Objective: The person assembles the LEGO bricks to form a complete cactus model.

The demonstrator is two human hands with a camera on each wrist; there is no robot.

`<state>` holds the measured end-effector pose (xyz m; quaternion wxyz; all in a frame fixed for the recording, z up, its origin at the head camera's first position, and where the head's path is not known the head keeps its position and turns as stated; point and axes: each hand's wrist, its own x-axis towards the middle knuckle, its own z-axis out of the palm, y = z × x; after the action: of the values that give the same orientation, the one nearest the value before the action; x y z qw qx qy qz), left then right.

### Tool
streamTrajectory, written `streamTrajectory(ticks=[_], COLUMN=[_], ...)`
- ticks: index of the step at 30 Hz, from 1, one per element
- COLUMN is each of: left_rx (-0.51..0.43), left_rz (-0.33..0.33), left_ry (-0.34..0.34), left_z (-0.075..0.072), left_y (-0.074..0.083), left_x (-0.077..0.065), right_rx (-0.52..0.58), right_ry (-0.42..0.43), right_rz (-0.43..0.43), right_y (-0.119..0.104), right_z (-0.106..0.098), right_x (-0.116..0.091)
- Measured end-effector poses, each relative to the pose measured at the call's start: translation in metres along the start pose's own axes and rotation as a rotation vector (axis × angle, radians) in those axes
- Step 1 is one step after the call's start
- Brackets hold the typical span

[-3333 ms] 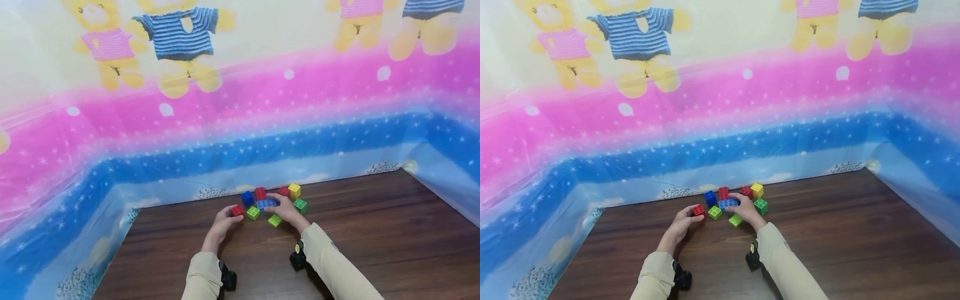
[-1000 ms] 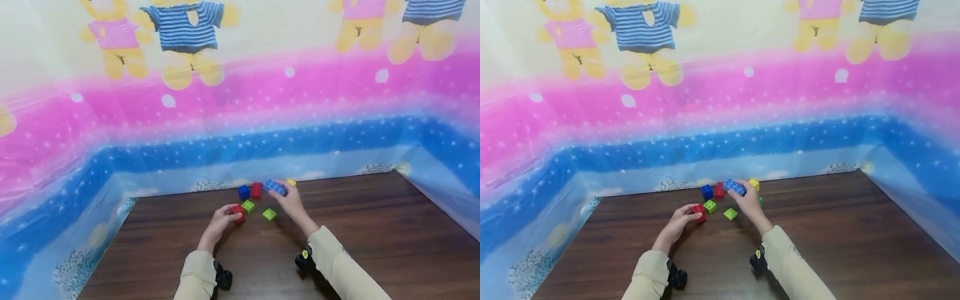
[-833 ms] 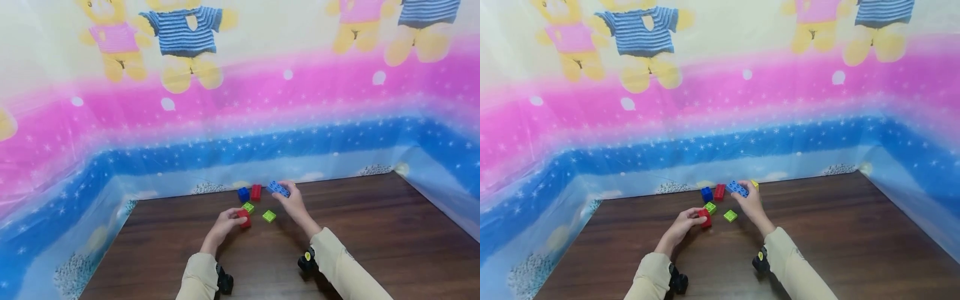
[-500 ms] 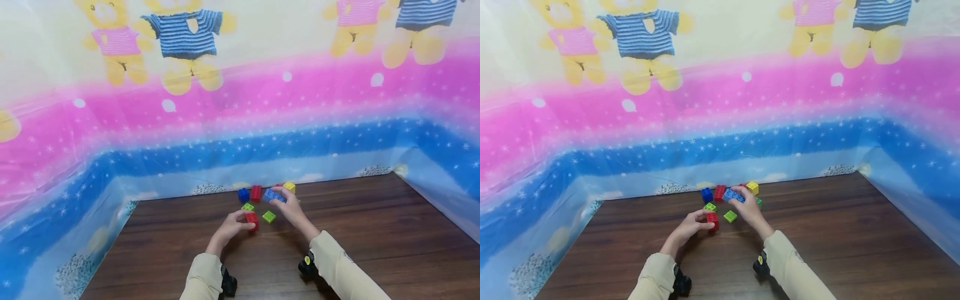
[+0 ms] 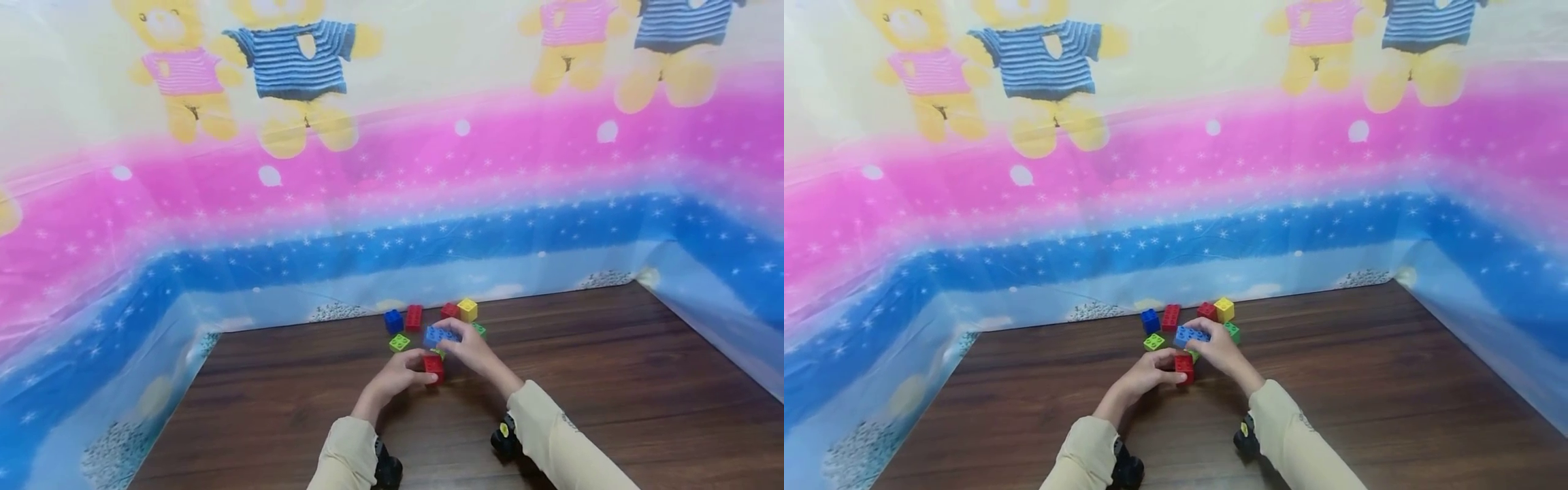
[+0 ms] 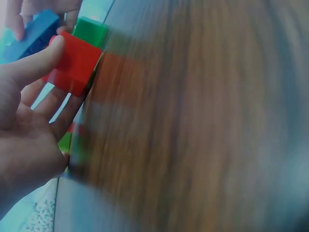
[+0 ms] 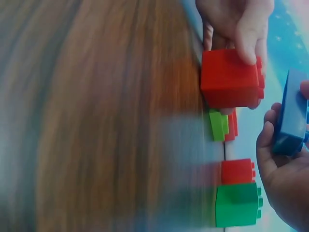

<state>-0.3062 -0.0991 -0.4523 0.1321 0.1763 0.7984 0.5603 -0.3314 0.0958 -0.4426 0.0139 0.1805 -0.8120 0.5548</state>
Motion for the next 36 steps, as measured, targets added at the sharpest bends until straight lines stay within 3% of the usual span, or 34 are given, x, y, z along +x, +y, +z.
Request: streamTrajectory(ticks=[15, 24, 36], left_rx=[-0.009, -0.028, -0.036], left_rz=[-0.014, -0.029, -0.025], left_ry=[0.008, 0.019, 0.031], left_z=[0.004, 0.005, 0.005], left_y=[-0.005, -0.006, -0.006], left_x=[-0.003, -0.004, 0.001], right_rx=[0.01, 0.003, 0.003], right_ry=[-0.103, -0.194, -0.195], right_rz=[0.06, 0.008, 0.03], right_y=[0.01, 0.012, 0.008], right_z=[-0.004, -0.004, -0.002], right_x=[-0.009, -0.009, -0.008])
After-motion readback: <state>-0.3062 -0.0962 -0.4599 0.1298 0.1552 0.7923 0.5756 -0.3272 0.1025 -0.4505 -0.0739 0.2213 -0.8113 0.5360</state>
